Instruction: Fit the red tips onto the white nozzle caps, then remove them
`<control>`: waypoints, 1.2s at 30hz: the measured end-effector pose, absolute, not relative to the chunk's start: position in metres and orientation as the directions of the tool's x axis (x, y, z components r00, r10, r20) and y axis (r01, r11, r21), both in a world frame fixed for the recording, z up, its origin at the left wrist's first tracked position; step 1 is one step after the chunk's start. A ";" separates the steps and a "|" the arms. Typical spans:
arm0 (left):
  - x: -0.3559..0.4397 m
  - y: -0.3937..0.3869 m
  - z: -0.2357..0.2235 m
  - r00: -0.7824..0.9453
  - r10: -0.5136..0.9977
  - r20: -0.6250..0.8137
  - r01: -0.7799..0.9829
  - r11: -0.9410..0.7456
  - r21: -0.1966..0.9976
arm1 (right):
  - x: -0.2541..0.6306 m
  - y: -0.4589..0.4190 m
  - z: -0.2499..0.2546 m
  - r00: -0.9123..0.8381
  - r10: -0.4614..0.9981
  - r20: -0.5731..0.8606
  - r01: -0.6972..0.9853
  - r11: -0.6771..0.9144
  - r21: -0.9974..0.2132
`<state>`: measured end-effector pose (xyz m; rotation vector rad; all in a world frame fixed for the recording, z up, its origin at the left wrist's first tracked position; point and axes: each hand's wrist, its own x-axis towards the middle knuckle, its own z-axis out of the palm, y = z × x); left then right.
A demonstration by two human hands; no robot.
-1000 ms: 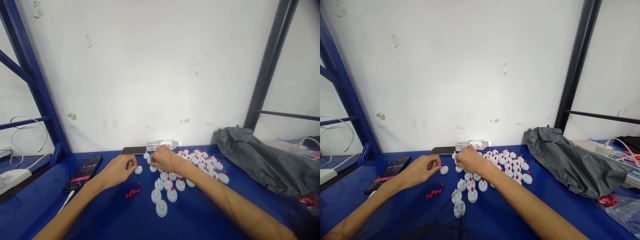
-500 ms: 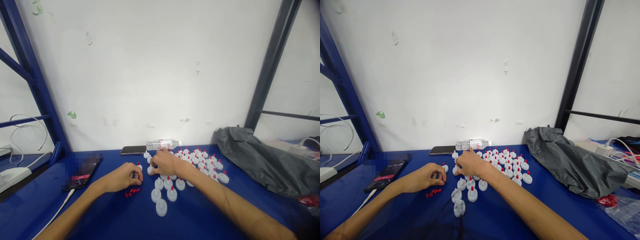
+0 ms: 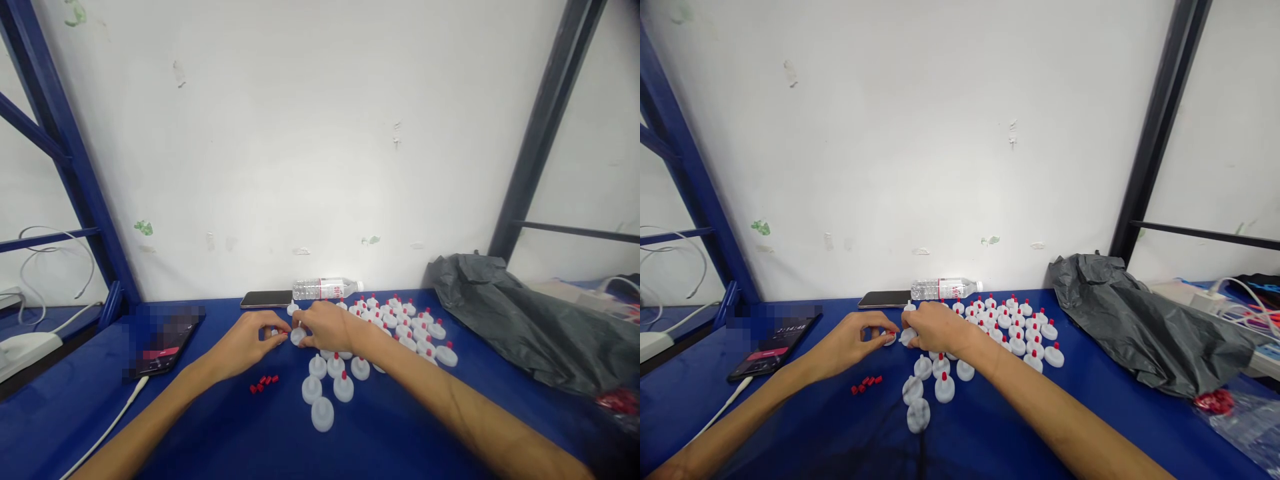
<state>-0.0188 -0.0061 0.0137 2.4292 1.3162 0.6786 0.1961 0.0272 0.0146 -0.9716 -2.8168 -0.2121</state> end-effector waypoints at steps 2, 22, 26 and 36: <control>-0.019 -0.004 0.009 0.493 0.829 0.265 0.698 -0.559 0.447 | 0.195 0.027 0.013 -0.784 0.591 0.192 0.613 0.785 0.086; -0.021 0.001 -0.004 0.490 0.819 0.298 0.787 -0.563 0.253 | 0.196 0.023 0.017 -0.776 0.577 0.255 0.601 0.799 0.022; -0.022 0.003 -0.003 0.492 0.815 0.307 0.789 -0.566 0.239 | 0.198 0.022 0.024 -0.775 0.545 0.319 0.565 0.824 -0.036; -0.020 -0.007 0.006 0.429 0.817 0.384 0.802 -0.541 0.255 | 0.194 0.019 0.034 -0.673 0.496 0.548 0.421 0.867 -0.267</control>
